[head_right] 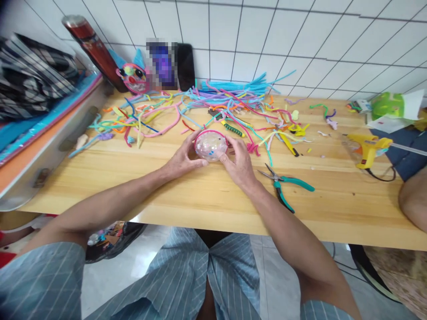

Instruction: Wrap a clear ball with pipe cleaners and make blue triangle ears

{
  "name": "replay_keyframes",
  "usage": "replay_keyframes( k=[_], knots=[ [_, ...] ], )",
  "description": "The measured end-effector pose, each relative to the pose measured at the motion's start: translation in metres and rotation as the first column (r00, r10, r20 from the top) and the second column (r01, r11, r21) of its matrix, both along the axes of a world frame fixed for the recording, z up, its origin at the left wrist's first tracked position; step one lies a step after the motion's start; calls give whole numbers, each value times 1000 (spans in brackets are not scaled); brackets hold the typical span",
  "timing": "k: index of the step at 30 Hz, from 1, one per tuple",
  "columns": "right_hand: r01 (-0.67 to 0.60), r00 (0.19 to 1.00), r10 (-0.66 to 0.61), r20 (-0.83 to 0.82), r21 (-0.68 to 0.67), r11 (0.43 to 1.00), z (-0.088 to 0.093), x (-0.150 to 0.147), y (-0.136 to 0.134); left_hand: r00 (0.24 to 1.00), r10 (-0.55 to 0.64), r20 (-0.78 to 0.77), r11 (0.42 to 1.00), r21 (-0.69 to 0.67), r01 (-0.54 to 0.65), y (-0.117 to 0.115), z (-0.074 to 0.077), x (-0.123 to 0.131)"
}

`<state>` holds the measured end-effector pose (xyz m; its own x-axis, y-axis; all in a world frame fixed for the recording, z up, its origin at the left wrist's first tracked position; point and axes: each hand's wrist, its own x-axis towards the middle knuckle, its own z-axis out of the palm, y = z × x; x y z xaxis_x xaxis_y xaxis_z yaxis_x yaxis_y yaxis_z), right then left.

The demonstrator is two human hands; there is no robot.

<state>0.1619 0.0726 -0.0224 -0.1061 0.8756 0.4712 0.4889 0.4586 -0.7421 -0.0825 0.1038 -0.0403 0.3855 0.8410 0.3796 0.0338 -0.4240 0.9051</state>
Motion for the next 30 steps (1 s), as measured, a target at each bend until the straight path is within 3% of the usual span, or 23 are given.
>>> replay_keyframes(
  k=[3,11,15,22,30],
  knots=[
    [4,1000,-4,7,10,1000,-1,-3,0,1000,-26,18,996,-83,27,-3,8,2],
    [85,996,-84,-12,91,992,4,-5,-5,990,71,-122,980,-176,-92,-3,29,14],
    [119,993,-116,-26,134,984,10,-4,-10,992,56,-116,985,-158,-74,-3,23,16],
    [104,994,-103,-36,36,994,7,1,-9,995,67,-80,991,-109,-75,-3,4,15],
    [22,998,-22,-52,-6,1000,1,2,-12,998,22,-61,999,-44,-24,-3,8,15]
  ],
)
